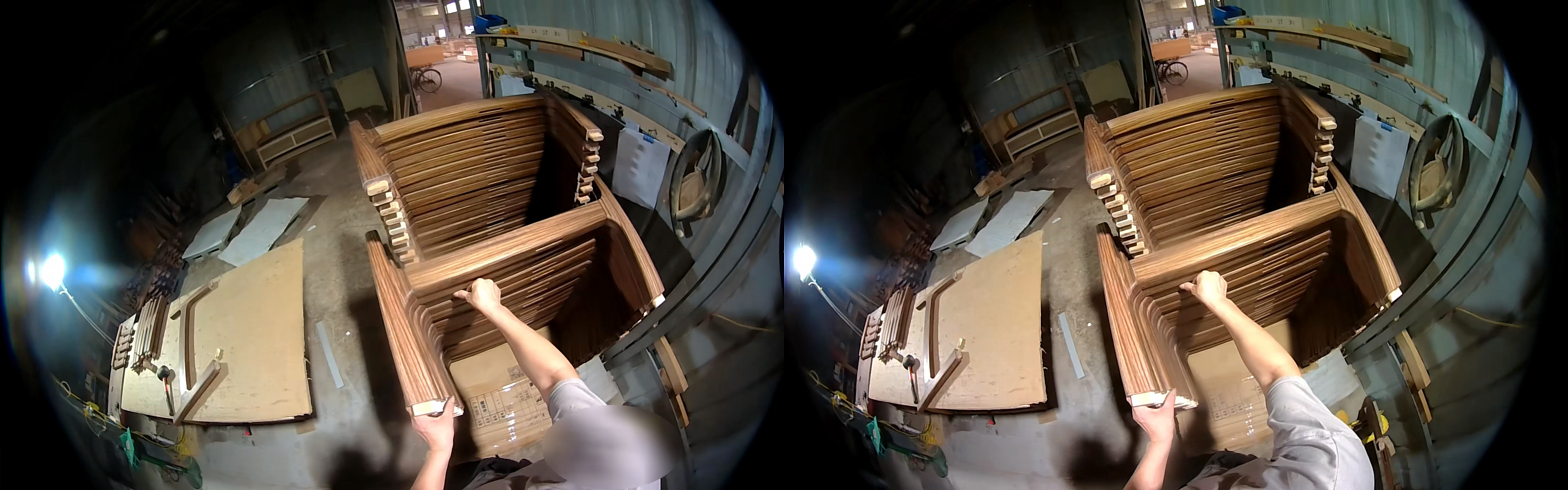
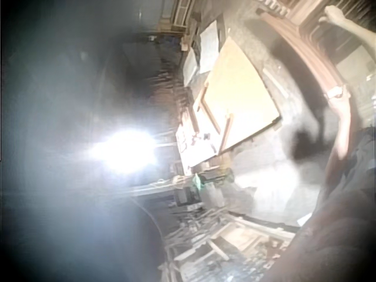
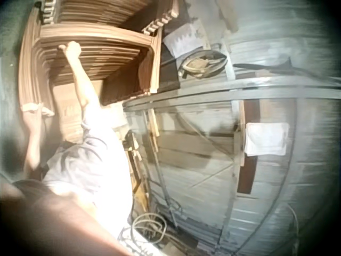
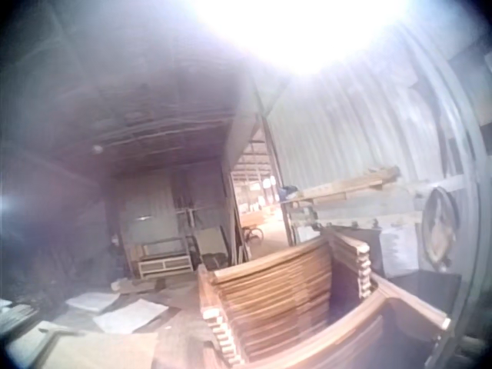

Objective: The person assembles wooden furniture parts by fitting them together and securing them with a hammer, stacks the assembled pieces on a pallet, and then applies adhesive to a wooden component using a brush.

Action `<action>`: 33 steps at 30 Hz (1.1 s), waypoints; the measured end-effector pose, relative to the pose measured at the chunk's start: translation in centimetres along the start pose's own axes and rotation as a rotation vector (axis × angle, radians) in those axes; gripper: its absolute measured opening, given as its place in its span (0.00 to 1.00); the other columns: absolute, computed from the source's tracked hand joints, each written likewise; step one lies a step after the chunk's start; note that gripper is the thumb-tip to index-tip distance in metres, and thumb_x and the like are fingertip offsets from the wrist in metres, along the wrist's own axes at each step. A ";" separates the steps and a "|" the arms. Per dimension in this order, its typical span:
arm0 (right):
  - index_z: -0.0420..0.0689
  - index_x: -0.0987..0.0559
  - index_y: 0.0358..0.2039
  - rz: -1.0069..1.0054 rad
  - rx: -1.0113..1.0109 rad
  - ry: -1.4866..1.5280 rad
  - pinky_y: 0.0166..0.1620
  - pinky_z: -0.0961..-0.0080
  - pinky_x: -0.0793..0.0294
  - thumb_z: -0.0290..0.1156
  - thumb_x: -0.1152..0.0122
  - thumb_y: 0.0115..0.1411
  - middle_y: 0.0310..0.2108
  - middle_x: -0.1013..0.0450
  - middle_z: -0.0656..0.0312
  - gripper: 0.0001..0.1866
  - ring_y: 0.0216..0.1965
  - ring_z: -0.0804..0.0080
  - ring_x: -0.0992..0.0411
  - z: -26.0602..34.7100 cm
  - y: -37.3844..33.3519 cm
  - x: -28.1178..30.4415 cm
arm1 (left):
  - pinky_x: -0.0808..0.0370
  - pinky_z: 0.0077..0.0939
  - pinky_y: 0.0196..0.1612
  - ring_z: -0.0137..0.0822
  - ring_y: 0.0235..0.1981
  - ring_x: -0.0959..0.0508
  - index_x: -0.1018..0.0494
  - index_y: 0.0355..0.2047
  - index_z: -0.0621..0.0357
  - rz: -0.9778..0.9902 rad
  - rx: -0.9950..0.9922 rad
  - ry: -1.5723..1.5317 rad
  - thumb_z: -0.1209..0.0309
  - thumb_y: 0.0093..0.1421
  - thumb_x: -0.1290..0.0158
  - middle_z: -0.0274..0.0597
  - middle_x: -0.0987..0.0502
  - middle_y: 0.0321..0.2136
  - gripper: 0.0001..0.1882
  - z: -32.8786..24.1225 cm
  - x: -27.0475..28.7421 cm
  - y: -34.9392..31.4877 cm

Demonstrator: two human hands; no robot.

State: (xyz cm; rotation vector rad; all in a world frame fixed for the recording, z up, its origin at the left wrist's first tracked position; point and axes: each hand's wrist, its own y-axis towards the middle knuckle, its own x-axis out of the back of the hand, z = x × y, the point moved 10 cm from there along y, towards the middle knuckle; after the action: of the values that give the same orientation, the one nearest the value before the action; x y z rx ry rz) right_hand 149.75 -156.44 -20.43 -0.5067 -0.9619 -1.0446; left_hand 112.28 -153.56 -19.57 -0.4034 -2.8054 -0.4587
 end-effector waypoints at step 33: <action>0.32 0.23 0.38 0.234 -0.360 -0.089 0.36 0.59 0.26 0.46 0.43 0.58 0.33 0.23 0.46 0.25 0.33 0.53 0.24 -23.7 -25.6 -11.1 | 0.25 0.24 0.31 0.24 0.25 0.24 0.26 0.22 0.63 -0.165 0.388 -0.062 0.71 0.57 0.45 0.38 0.22 0.19 0.09 26.3 31.7 -9.4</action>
State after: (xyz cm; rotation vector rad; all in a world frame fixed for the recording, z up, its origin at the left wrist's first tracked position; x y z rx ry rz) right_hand 134.95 -180.10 -44.10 -0.9478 -0.7711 -0.9908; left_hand 74.36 -145.87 -36.48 -0.1045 -2.9065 0.0728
